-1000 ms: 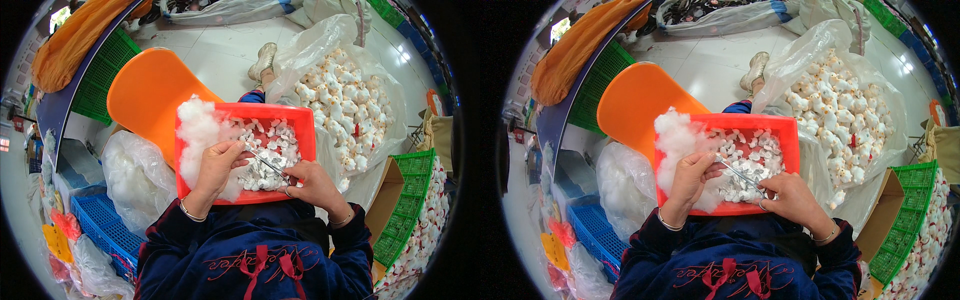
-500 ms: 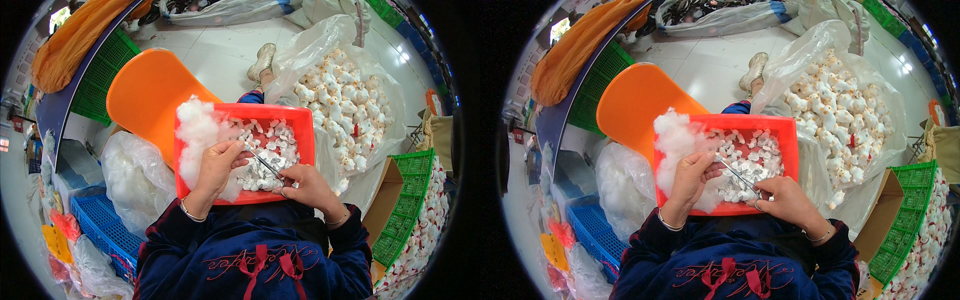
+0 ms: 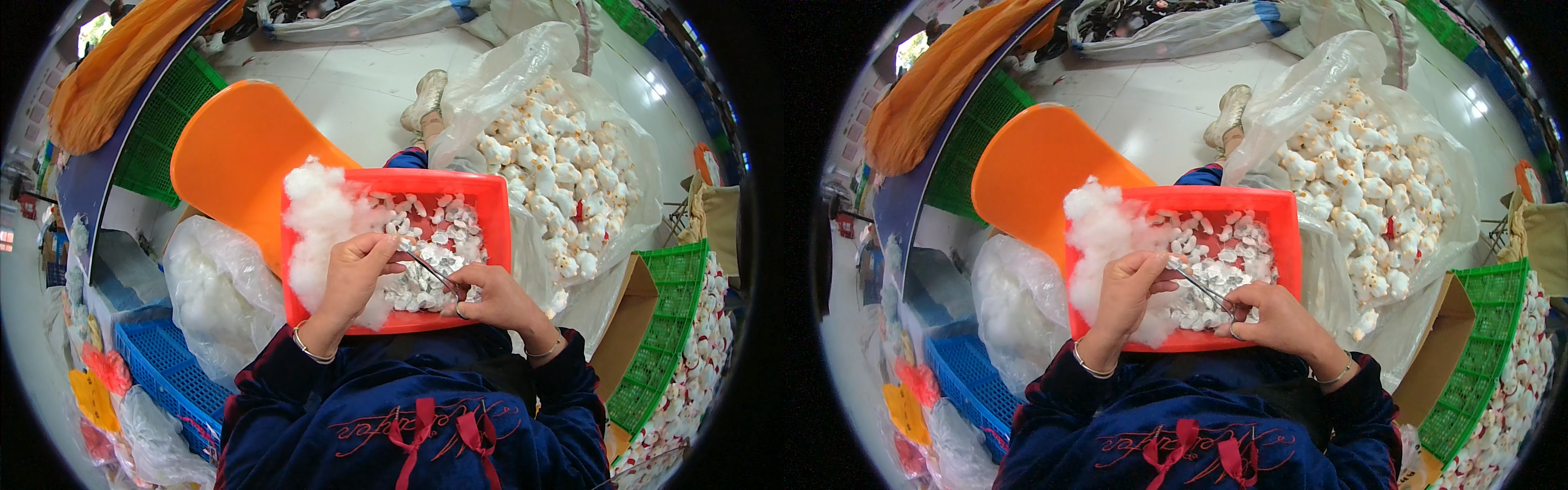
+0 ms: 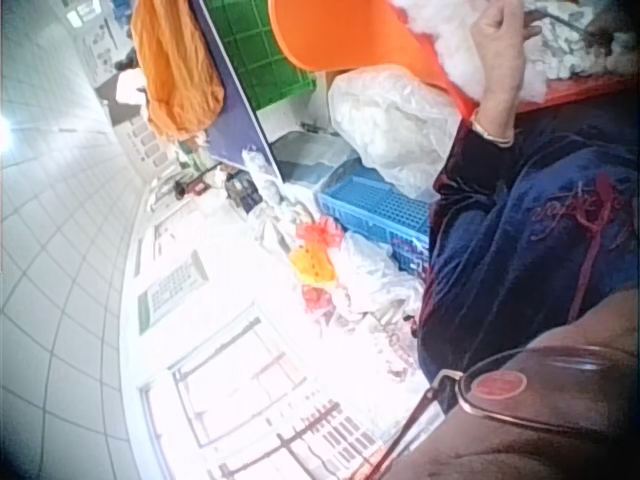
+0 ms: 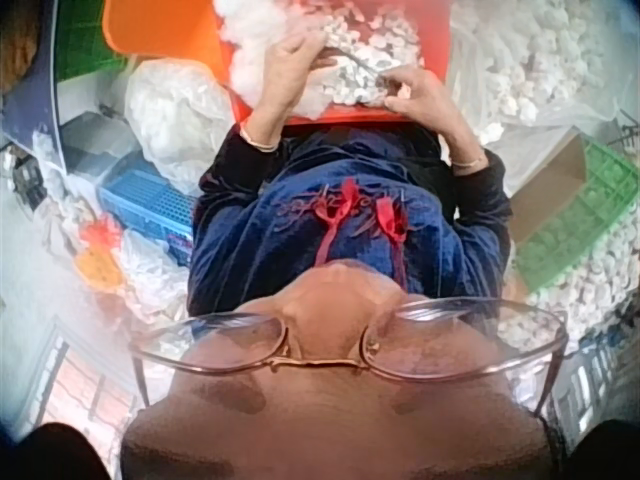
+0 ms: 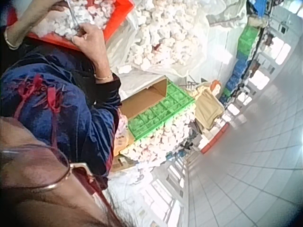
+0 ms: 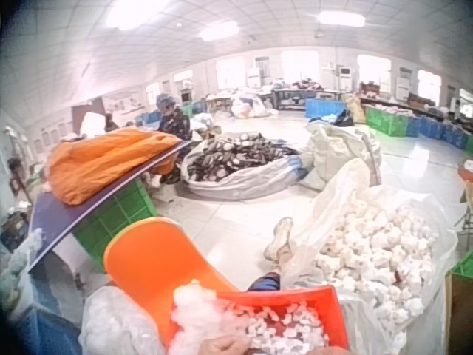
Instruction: The person sits on a chair and uses scissors to trim white cotton pieces in a red tray on their lap. They repeatedly pick up cotton, cut it, and place the trimmed pieces back into the tray.
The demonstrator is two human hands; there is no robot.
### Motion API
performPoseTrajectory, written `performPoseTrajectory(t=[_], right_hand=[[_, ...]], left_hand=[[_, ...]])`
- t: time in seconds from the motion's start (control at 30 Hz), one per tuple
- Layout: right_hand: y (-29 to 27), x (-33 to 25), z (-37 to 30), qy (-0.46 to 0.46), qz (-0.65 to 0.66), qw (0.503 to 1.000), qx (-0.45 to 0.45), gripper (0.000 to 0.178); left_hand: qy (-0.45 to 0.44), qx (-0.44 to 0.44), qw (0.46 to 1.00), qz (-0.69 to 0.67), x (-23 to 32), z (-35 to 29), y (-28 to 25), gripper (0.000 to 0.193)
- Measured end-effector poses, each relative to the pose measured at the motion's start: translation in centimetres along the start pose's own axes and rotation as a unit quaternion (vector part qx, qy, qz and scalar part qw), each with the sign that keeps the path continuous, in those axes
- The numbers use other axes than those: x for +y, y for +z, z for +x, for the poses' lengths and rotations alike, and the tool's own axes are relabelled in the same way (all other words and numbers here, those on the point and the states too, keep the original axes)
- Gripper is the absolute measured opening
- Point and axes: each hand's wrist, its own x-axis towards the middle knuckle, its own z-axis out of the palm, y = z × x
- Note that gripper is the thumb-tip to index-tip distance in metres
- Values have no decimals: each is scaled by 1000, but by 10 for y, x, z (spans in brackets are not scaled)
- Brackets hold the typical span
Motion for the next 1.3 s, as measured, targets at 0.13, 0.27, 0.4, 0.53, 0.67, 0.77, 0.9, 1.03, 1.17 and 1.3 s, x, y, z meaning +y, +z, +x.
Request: performPoseTrajectory(t=[0.13,0.27,0.4,0.53,0.67,0.77,0.9,1.03,1.17,1.3], right_hand=[[1,0,-1,4,9,1000,-9,43],[4,-1,0,4,6,1000,-16,46],[9,-1,2,8,31,999,-27,47],[12,-2,3,12,54,998,-23,43],[9,-1,3,39,17,998,-37,37],[3,6,-1,47,5,998,-47,33],[-9,0,-5,46,14,996,-81,33],[-13,-5,-8,37,26,993,-109,35],[-14,-1,-12,60,50,990,-120,34],[-13,3,-16,36,71,991,-108,32]], left_hand=[[28,12,999,21,4,-3,6,17],[65,13,997,43,1,-5,6,14],[156,34,977,138,-11,-5,2,13],[224,65,931,280,-12,-9,0,12],[298,57,882,362,-11,-8,-1,14],[128,-3,891,436,10,-10,-12,21],[11,-121,972,199,14,1,-15,30],[-114,-256,950,137,27,4,-12,20],[-86,-234,957,145,28,9,-19,7],[-61,-217,963,146,38,4,-19,6]])
